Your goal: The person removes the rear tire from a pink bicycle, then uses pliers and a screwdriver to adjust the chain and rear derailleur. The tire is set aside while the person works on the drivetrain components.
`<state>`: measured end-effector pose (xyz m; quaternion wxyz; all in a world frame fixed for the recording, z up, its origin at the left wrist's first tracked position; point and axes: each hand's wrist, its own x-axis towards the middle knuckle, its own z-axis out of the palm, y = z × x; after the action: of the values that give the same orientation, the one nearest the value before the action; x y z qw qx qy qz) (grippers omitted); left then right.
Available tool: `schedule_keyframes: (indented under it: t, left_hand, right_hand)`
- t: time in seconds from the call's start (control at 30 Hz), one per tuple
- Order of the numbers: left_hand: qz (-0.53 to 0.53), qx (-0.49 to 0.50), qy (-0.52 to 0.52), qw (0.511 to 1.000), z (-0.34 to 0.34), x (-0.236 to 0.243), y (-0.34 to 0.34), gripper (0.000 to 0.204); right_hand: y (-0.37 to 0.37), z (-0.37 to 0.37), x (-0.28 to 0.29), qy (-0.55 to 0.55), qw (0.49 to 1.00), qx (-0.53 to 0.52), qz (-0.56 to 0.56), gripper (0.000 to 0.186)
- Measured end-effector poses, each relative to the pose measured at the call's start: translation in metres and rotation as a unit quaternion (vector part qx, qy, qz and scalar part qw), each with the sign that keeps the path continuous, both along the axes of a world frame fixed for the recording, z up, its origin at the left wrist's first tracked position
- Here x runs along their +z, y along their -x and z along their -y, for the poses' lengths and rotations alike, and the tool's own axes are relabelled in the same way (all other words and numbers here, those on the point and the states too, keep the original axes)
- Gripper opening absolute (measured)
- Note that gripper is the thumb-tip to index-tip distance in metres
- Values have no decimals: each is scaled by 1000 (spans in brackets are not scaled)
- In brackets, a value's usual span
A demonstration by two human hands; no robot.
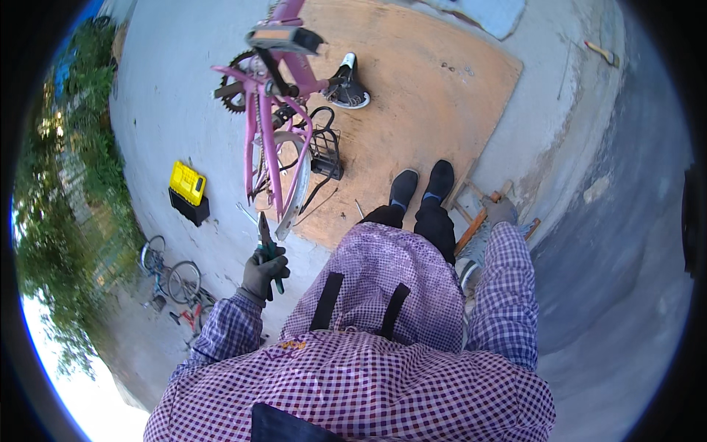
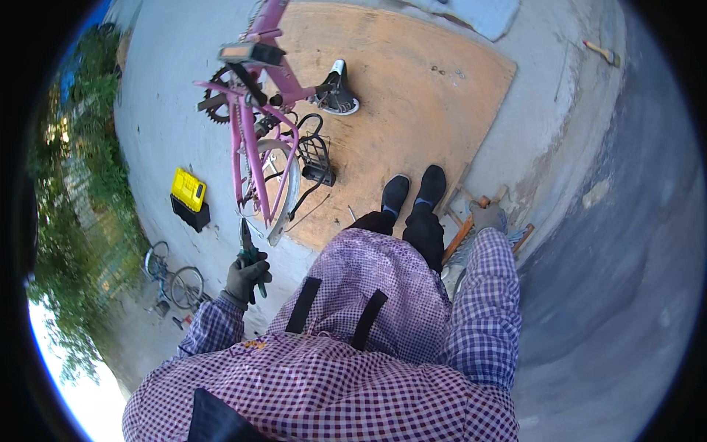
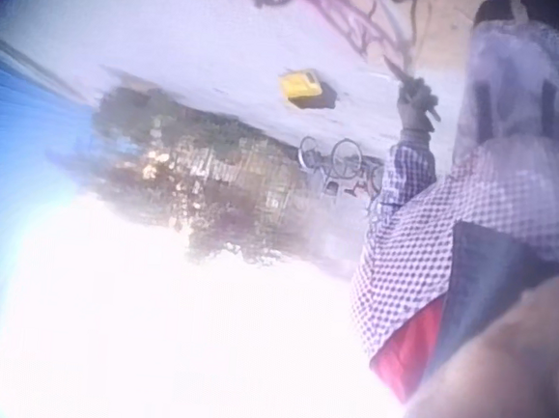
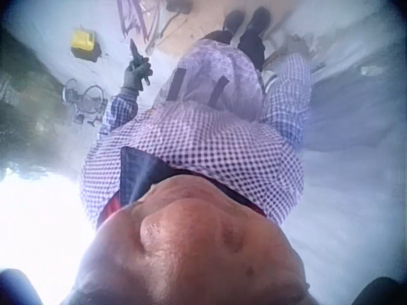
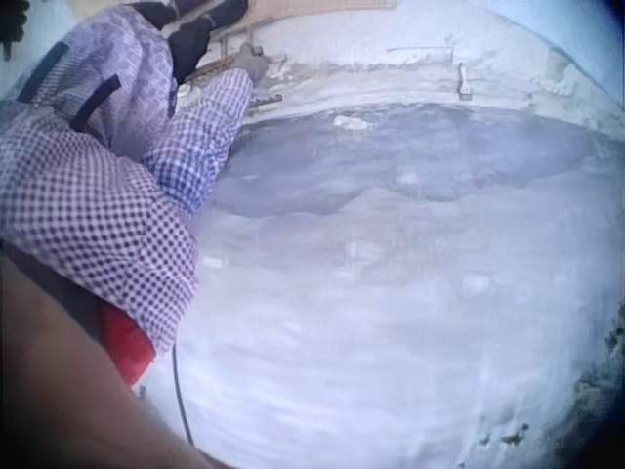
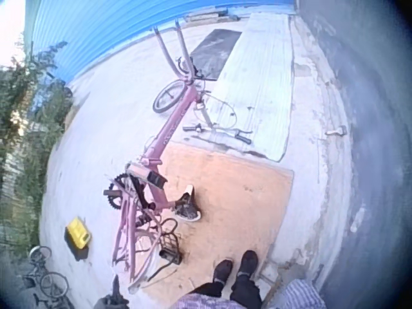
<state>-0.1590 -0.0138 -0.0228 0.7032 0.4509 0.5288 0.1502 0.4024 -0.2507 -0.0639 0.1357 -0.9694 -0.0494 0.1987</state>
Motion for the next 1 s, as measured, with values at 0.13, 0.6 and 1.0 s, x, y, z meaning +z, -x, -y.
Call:
schedule_keyframes:
  t: [0.13,0.6,1.0]
  left_hand:
    - [11,101,-70,992,-64,-18,78,43]
    - [-54,11,-140,989,-109,-41,-63,53]
    - [-12,-365,-281,888,-173,104,-218,50]
  right_hand:
    - [74,-54,-11,-118,991,20,60,52]
    - [159,-126,-31,-556,801,-61,-215,43]
    - [104,-71,100,-768,547,183,-278,73]
